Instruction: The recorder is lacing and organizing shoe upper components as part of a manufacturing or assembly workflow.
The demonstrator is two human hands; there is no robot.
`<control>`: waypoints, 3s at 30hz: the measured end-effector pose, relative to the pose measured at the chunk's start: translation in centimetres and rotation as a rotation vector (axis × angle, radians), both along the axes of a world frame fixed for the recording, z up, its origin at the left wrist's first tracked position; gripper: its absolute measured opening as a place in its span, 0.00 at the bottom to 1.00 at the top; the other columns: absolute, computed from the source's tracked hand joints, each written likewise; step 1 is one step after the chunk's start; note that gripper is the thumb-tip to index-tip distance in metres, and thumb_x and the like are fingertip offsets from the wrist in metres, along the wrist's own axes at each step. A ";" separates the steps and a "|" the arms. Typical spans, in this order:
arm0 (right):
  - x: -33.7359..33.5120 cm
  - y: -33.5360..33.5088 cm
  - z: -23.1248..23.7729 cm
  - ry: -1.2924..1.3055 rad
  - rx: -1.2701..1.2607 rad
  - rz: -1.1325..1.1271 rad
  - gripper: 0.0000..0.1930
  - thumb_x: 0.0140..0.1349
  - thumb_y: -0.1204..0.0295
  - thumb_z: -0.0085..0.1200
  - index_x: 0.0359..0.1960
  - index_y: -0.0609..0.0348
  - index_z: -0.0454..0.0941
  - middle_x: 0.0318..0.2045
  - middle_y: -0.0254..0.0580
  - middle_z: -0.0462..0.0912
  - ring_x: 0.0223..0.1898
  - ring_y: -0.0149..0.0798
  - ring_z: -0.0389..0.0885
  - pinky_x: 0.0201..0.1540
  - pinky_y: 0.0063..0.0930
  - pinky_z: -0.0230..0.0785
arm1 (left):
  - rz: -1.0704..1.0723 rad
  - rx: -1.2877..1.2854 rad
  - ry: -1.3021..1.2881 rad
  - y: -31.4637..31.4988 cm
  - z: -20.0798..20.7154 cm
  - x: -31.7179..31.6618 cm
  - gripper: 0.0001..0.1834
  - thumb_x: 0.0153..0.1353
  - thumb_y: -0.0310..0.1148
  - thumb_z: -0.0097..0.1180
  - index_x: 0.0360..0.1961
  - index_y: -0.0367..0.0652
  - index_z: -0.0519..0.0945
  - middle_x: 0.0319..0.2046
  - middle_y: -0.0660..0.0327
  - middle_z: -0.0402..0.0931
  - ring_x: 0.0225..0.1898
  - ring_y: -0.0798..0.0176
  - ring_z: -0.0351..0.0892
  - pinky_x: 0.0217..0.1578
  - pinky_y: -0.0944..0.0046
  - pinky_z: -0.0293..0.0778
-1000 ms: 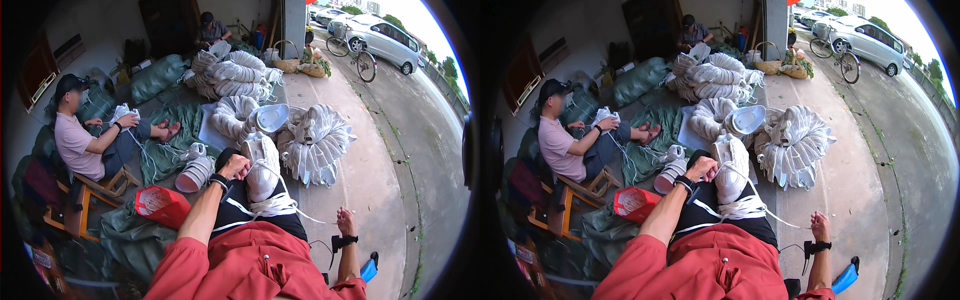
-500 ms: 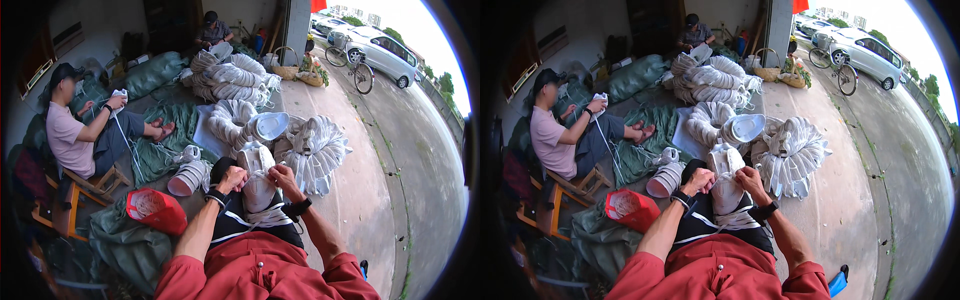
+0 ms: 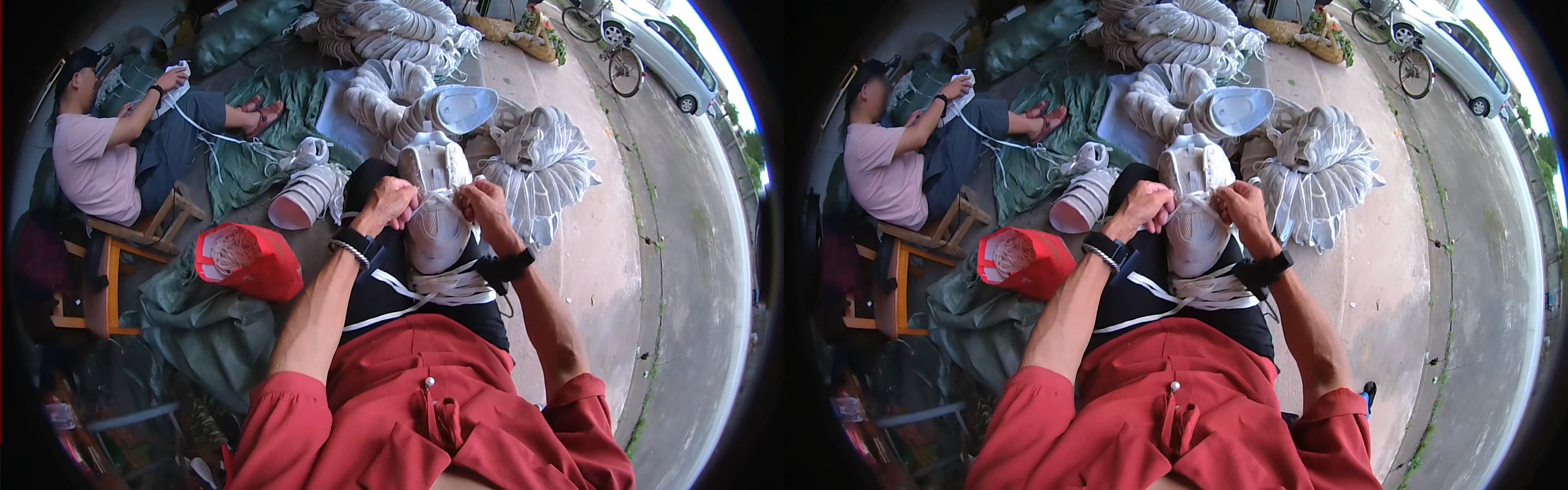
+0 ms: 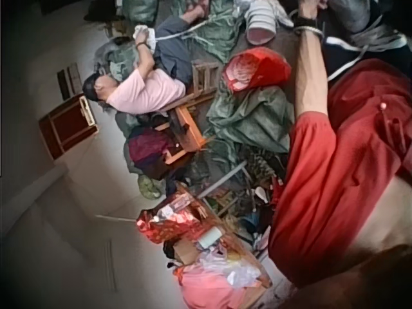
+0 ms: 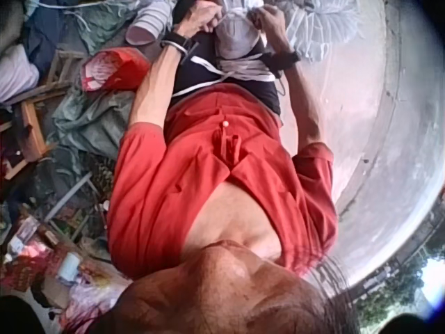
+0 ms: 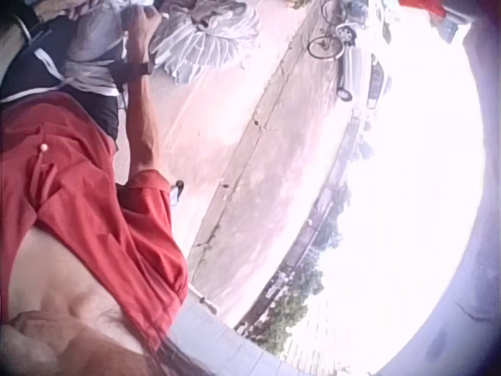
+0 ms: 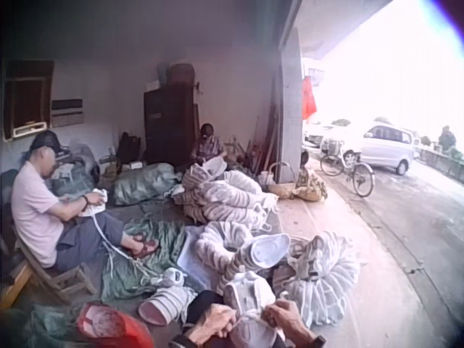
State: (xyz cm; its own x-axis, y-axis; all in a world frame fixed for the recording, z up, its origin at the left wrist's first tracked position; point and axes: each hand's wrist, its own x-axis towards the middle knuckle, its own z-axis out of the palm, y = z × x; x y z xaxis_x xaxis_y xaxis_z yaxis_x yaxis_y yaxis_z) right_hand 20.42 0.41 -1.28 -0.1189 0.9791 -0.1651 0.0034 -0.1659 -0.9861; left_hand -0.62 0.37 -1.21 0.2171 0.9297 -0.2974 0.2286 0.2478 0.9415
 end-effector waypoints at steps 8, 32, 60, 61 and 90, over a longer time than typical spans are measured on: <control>-1.2 1.1 2.7 -0.951 0.682 0.054 0.09 0.47 0.71 0.49 0.20 0.67 0.72 0.20 0.59 0.75 0.24 0.58 0.75 0.29 0.44 0.68 | 0.040 -0.021 0.045 -0.7 0.8 0.6 0.11 0.51 0.32 0.46 0.19 0.37 0.75 0.11 0.60 0.71 0.09 0.67 0.70 0.08 0.72 0.64; -5.6 2.6 0.4 -1.120 0.959 0.236 0.13 0.48 0.64 0.50 0.31 0.56 0.81 0.54 0.47 0.68 0.61 0.54 0.56 0.56 0.53 0.48 | 0.035 0.050 0.095 -1.0 0.4 0.4 0.14 0.56 0.35 0.46 0.18 0.37 0.75 0.11 0.61 0.71 0.09 0.68 0.69 0.08 0.71 0.64; -2.9 0.4 3.4 -0.643 0.753 0.375 0.14 0.48 0.71 0.57 0.40 0.50 0.80 0.57 0.47 0.66 0.61 0.49 0.59 0.57 0.42 0.55 | 0.072 0.739 0.645 -5.0 5.4 0.7 0.21 0.46 0.42 0.59 0.36 0.37 0.78 0.33 0.47 0.76 0.35 0.46 0.76 0.39 0.51 0.70; -2.5 -0.6 5.3 -0.370 0.570 0.444 0.15 0.51 0.73 0.57 0.43 0.51 0.79 0.57 0.47 0.65 0.60 0.47 0.62 0.56 0.38 0.59 | -0.050 0.782 0.484 -6.3 6.7 0.1 0.20 0.49 0.37 0.60 0.42 0.38 0.75 0.33 0.55 0.74 0.32 0.59 0.74 0.35 0.63 0.71; 4.6 -19.8 26.1 0.292 0.741 1.603 0.08 0.59 0.74 0.40 0.35 0.64 0.71 0.43 0.53 0.67 0.33 0.45 0.76 0.31 0.27 0.71 | -1.136 0.774 -0.390 -23.0 28.3 -1.8 0.06 0.48 0.31 0.51 0.22 0.39 0.71 0.23 0.61 0.69 0.17 0.67 0.65 0.12 0.70 0.58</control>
